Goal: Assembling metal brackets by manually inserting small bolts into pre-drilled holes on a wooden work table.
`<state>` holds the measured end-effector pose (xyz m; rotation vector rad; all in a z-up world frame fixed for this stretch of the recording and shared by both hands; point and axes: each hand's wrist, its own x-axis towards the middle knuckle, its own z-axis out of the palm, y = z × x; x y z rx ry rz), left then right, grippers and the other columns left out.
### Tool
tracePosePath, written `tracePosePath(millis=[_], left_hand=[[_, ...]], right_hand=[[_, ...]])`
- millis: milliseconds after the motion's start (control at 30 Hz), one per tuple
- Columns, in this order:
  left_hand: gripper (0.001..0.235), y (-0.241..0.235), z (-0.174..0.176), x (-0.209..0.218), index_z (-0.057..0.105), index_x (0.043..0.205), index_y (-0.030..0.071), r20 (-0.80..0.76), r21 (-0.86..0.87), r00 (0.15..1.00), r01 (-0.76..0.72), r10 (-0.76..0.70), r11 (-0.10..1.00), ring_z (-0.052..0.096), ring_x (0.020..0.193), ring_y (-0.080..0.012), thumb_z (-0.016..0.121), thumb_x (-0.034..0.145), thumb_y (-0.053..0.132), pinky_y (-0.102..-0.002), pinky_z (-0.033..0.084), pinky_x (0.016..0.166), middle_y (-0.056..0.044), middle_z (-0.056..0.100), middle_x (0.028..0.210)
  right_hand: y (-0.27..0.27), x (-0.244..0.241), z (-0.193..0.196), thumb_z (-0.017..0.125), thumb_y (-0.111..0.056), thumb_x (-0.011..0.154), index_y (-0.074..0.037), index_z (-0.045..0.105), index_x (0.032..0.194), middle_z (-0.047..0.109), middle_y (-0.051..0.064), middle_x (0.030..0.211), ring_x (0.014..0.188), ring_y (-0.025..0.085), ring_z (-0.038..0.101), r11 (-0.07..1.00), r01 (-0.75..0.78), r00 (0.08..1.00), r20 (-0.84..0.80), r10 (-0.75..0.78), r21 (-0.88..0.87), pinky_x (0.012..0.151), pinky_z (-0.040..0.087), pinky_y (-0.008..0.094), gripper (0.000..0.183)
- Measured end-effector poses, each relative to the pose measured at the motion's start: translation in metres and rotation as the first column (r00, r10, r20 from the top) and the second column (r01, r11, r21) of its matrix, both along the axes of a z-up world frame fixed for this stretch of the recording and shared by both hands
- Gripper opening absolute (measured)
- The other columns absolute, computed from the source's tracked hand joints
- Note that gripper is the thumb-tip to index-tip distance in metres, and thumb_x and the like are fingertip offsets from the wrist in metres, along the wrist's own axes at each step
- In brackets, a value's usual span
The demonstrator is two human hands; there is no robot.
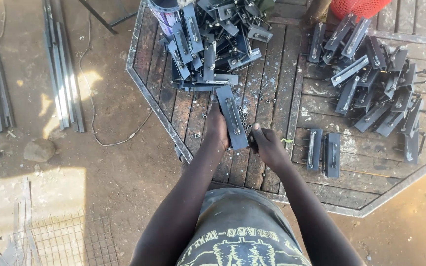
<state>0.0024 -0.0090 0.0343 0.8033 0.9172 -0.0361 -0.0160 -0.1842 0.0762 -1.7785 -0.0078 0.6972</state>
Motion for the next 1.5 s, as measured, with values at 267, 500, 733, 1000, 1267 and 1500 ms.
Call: tracePosePath(millis=[267, 500, 733, 1000, 1267, 1500], left_hand=[[0.031, 0.003, 0.034, 0.003, 0.07, 0.095, 0.02, 0.007, -0.043, 0.999, -0.035, 0.035, 0.998, 0.072, 0.093, -0.027, 0.051, 0.097, 0.045, -0.038, 0.054, 0.082, -0.007, 0.074, 0.096], [0.031, 0.004, 0.032, -0.002, 0.071, 0.095, 0.017, 0.023, -0.025, 1.0, -0.021, 0.021, 0.999, 0.071, 0.092, -0.0287, 0.051, 0.096, 0.042, -0.039, 0.053, 0.082, -0.01, 0.072, 0.093], [0.029, 0.004, 0.052, -0.012, 0.069, 0.096, 0.017, 0.002, 0.009, 1.0, -0.021, 0.021, 1.0, 0.071, 0.089, -0.0255, 0.05, 0.096, 0.04, -0.036, 0.053, 0.082, -0.007, 0.069, 0.091], [0.028, 0.01, 0.043, -0.016, 0.07, 0.095, 0.016, 0.027, 0.045, 0.998, -0.057, 0.056, 0.997, 0.072, 0.082, -0.025, 0.054, 0.095, 0.039, -0.036, 0.056, 0.076, -0.009, 0.073, 0.087], [0.029, 0.014, 0.02, -0.017, 0.073, 0.096, 0.013, 0.059, 0.046, 0.995, -0.082, 0.079, 0.996, 0.074, 0.08, -0.0264, 0.056, 0.095, 0.037, -0.036, 0.057, 0.073, -0.012, 0.075, 0.088], [0.037, -0.002, 0.06, -0.027, 0.065, 0.088, 0.012, 0.077, 0.002, 0.993, -0.09, 0.09, 0.996, 0.069, 0.064, -0.0213, 0.059, 0.096, 0.048, -0.029, 0.056, 0.057, -0.009, 0.067, 0.074]], right_hand=[[0.004, -0.01, 0.025, 0.053, -0.017, 0.107, 0.001, 0.066, 0.098, 0.054, 0.007, 0.065, 0.056, 0.012, 0.047, 0.97, 0.016, 0.995, 0.093, -0.04, 0.241, 0.052, 0.036, 0.025, 0.024], [-0.001, -0.016, 0.02, 0.064, -0.009, 0.099, -0.002, 0.069, 0.106, 0.055, 0.004, 0.069, 0.062, 0.012, 0.05, 0.962, -0.032, 0.994, 0.114, 0.001, 0.272, 0.056, 0.037, 0.024, 0.011], [0.001, -0.012, 0.024, 0.036, -0.04, 0.114, -0.004, 0.07, 0.102, 0.052, 0.006, 0.064, 0.062, 0.015, 0.043, 0.994, 0.007, 0.996, 0.084, -0.016, 0.11, 0.06, 0.034, 0.031, 0.051], [0.012, -0.022, 0.053, 0.046, -0.029, 0.111, -0.006, 0.067, 0.071, 0.045, 0.001, 0.051, 0.05, 0.01, 0.033, 0.998, 0.025, 0.991, 0.127, -0.033, 0.066, 0.05, 0.025, 0.028, 0.051], [0.006, -0.028, 0.044, 0.053, -0.025, 0.107, -0.006, 0.063, 0.08, 0.045, 0.001, 0.06, 0.055, 0.012, 0.037, 0.995, -0.024, 0.984, 0.178, 0.006, 0.1, 0.054, 0.029, 0.03, 0.034], [-0.014, -0.009, 0.004, 0.057, -0.016, 0.101, -0.011, 0.057, 0.102, 0.056, -0.003, 0.088, 0.077, 0.01, 0.062, 0.502, 0.663, 0.71, -0.678, -0.189, 0.555, 0.06, 0.048, 0.012, 0.005]])
